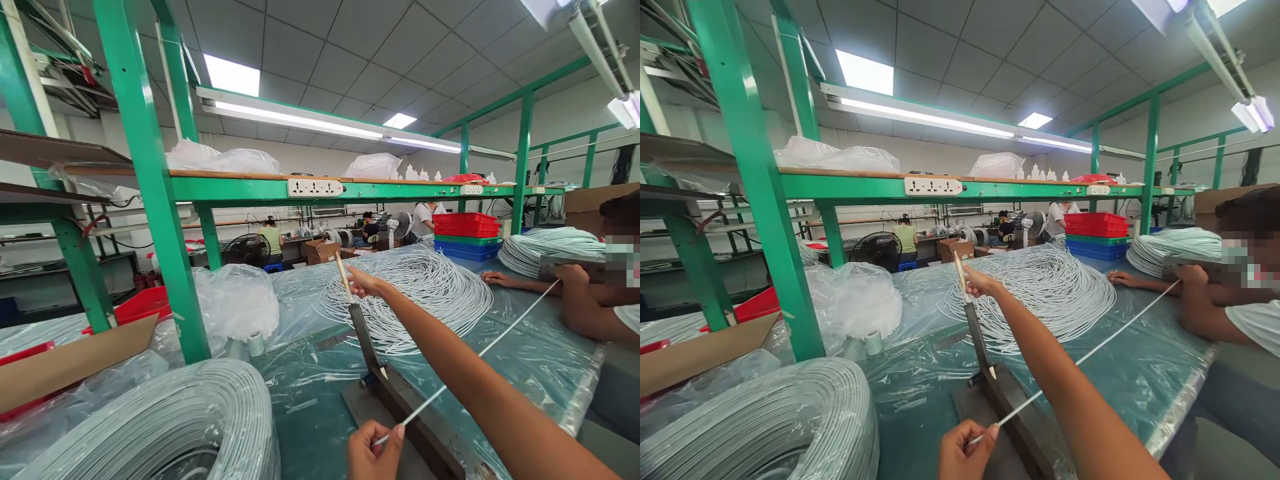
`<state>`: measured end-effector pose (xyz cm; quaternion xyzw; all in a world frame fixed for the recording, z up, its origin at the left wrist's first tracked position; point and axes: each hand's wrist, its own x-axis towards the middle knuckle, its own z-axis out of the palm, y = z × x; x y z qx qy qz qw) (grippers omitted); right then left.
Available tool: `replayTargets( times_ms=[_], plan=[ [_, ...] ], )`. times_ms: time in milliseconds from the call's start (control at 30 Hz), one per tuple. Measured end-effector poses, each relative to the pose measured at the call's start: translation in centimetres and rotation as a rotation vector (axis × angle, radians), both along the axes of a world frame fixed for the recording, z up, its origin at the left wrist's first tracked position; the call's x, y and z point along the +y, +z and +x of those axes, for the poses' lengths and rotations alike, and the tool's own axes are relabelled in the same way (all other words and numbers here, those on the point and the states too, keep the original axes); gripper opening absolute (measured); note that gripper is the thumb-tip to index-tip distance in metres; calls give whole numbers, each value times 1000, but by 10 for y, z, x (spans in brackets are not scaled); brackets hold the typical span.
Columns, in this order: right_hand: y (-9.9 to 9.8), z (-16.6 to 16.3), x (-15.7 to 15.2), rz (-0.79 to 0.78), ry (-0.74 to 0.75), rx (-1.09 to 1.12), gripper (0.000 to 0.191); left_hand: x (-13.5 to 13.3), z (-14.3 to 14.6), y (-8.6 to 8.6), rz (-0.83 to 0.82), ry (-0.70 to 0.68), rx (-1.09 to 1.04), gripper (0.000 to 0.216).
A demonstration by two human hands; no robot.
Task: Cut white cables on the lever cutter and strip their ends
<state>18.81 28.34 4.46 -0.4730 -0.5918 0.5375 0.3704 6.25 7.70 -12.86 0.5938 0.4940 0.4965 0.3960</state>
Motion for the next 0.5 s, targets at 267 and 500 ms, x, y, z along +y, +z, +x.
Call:
replayTargets(
  times_ms=[267,500],
  plan=[
    [7,-3,0,-51,-5,-20,43,-2,-4,8,6,13,18,48],
    [35,24,-69,-9,-17,109,70,1,-8,6,-5,-57,29,43]
  ],
)
